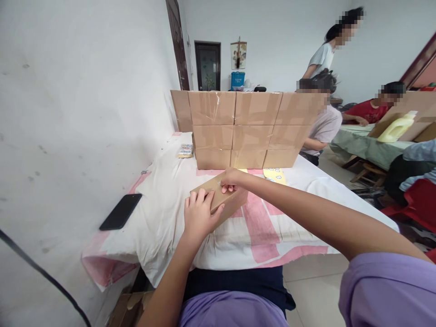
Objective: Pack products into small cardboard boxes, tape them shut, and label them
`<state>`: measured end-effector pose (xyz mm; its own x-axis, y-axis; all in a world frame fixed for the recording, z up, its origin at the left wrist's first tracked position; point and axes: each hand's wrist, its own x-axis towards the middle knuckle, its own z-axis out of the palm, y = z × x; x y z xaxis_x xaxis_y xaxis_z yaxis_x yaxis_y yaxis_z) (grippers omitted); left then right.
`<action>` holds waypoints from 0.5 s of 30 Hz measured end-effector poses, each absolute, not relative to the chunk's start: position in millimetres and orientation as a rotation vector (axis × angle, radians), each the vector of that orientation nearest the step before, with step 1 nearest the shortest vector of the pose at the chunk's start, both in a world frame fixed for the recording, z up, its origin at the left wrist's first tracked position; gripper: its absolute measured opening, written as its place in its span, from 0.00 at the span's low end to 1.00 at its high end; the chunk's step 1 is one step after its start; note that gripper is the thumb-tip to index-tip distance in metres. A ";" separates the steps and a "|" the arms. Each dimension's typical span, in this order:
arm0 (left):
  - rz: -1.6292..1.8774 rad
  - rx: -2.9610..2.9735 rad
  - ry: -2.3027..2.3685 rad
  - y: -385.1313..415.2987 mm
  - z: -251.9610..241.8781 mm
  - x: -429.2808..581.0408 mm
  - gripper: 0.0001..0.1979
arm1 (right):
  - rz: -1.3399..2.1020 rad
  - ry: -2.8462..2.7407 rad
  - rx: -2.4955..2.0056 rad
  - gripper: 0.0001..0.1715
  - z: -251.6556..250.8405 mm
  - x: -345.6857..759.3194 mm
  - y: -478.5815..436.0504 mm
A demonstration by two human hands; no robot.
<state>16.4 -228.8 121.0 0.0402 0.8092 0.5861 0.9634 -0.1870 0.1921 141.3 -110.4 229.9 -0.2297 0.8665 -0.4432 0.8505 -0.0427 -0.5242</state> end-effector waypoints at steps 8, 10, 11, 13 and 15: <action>-0.894 -2.031 -1.856 -232.0 122.2 20.7 0.25 | 0.997 -2.280 -1.920 0.19 227.4 164.4 -116.1; -0.900 -2.027 -1.861 -232.2 121.7 21.4 0.25 | 0.940 -2.287 -1.870 0.29 225.1 172.6 -125.0; -0.902 -2.027 -1.861 -232.0 121.5 21.4 0.25 | 0.908 -2.297 -1.825 0.33 223.9 175.8 -129.8; -0.903 -2.031 -1.858 -231.4 121.0 20.9 0.25 | 0.867 -2.337 -1.717 0.36 221.4 180.2 -138.6; -0.900 -2.035 -1.852 -230.9 120.8 19.9 0.25 | 0.886 -2.377 -1.629 0.35 219.3 181.6 -144.5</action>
